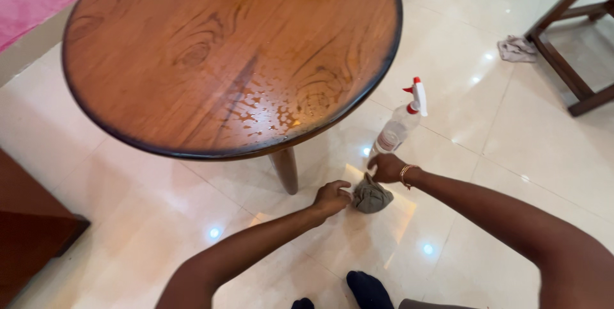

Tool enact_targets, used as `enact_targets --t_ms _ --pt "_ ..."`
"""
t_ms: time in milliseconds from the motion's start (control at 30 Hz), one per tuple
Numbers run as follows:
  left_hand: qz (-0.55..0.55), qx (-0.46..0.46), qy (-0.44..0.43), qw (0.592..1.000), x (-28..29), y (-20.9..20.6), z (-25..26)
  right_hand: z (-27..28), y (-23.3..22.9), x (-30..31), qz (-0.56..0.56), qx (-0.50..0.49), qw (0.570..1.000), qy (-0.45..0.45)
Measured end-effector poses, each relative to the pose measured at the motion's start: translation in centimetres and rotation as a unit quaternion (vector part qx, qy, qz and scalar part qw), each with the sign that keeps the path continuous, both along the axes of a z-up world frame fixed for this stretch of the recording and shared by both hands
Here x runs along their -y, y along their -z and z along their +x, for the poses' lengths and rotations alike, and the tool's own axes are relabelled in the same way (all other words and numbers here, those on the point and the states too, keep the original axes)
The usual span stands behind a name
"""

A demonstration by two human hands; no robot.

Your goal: The person cleans a round wooden table by spraying a cleaning solution and wiping the surface with a cloth. They then flip the table upside down and clean the legs in the same manner.

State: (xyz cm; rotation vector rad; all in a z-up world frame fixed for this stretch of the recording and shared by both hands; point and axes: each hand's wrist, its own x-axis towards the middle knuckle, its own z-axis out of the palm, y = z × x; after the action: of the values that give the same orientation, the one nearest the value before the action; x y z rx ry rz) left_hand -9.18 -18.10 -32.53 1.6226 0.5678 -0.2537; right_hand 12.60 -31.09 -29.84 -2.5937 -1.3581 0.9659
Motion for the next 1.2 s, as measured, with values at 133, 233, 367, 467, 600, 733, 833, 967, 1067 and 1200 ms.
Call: enact_targets --t_ms 133,233,367,467,600,733,833,967,1067,1200 --pt "-0.085 -0.059 0.097 0.990 -5.3 -2.6 -4.2 -2.4 -10.9 -4.0 0.139 -0.119 0.982 0.050" --pt "0.089 -0.173 0.173 0.965 -10.0 -5.8 -7.4 -3.8 -17.9 -5.8 0.234 -0.249 0.934 0.107" --pt "0.438 -0.133 0.119 0.881 -15.7 -9.9 -8.7 -3.4 -24.2 -5.9 0.328 -0.291 0.892 0.112" --pt "0.261 0.053 -0.036 0.963 -17.1 -11.3 -7.7 -3.0 -26.5 -5.5 0.305 -0.557 0.770 0.067" --pt "0.060 0.124 -0.118 0.983 -15.0 -11.4 -5.4 -2.5 -26.3 -5.9 0.317 -0.675 0.662 0.072" --pt "0.055 0.110 -0.201 0.972 -13.0 -11.0 -4.1 -2.8 -25.1 -6.2 0.382 -0.613 0.681 0.123" --pt "0.054 0.104 -0.217 0.969 -12.5 -10.5 -4.7 -3.0 -24.6 -6.4 0.415 -0.580 0.691 0.121" --pt "0.064 0.134 -0.246 0.958 -12.2 -9.6 -4.9 -3.6 -24.8 -6.6 0.436 -0.588 0.671 0.118" --pt "0.061 0.135 -0.254 0.956 -11.9 -9.1 -5.7 -4.1 -25.6 -5.7 0.405 -0.599 0.678 0.137" --pt "0.044 0.136 -0.268 0.953 -11.2 -9.0 -6.7 -4.7 -26.4 -5.3 0.388 -0.615 0.673 0.133"
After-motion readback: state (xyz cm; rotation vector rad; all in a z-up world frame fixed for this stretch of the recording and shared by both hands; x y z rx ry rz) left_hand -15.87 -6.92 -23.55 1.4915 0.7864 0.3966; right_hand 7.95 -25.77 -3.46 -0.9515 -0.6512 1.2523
